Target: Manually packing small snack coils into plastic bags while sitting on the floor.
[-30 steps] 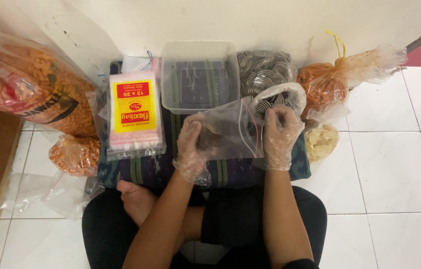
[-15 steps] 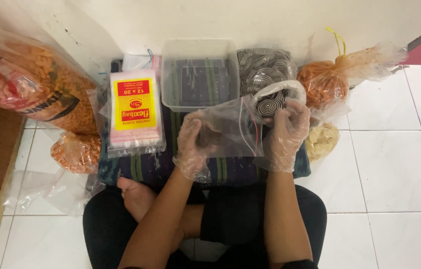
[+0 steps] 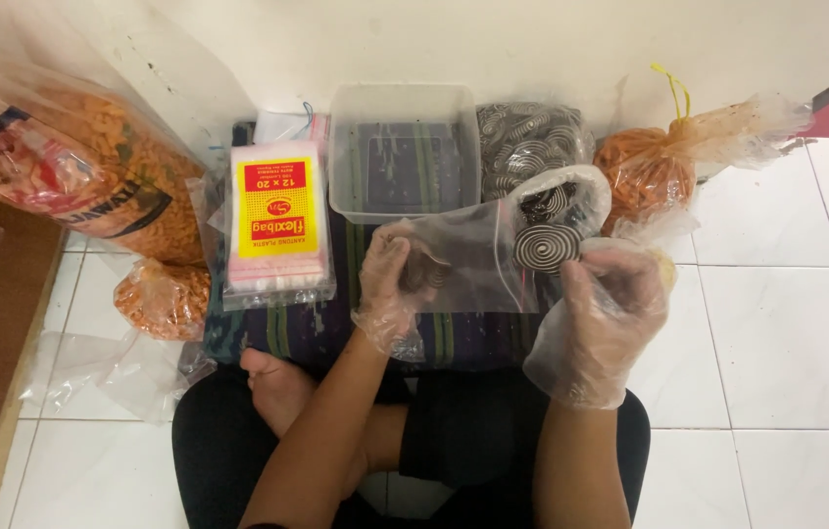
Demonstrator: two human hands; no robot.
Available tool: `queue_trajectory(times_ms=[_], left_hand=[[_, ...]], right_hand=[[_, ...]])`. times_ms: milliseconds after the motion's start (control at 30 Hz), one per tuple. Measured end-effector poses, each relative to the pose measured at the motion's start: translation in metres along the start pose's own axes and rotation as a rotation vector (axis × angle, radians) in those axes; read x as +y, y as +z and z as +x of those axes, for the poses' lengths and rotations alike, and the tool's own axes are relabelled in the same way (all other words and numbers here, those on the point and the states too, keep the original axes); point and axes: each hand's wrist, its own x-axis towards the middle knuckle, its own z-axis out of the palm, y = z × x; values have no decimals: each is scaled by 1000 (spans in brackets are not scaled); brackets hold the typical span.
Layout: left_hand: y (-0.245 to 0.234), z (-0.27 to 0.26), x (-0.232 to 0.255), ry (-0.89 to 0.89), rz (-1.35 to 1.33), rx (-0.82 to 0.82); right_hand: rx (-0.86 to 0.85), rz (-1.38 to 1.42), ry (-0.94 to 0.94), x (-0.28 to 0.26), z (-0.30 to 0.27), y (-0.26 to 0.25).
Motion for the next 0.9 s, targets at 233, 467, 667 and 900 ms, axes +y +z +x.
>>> queue_trajectory(times_ms=[233,467,667,900], left_hand=[[-2,-8,8,-80,-84,16],[1,-5,8,-162,-203,18],[-3,-5,11,-229,-292,34],[-4,-5,13,-316,-413,40]], right_hand=[[-299,-171,-26,-4,-13,15],[-437,-84,-11,7,-11,25],[-601,-18,-7,-21,-3,36],[-770,-323,-397,-25,6,22]])
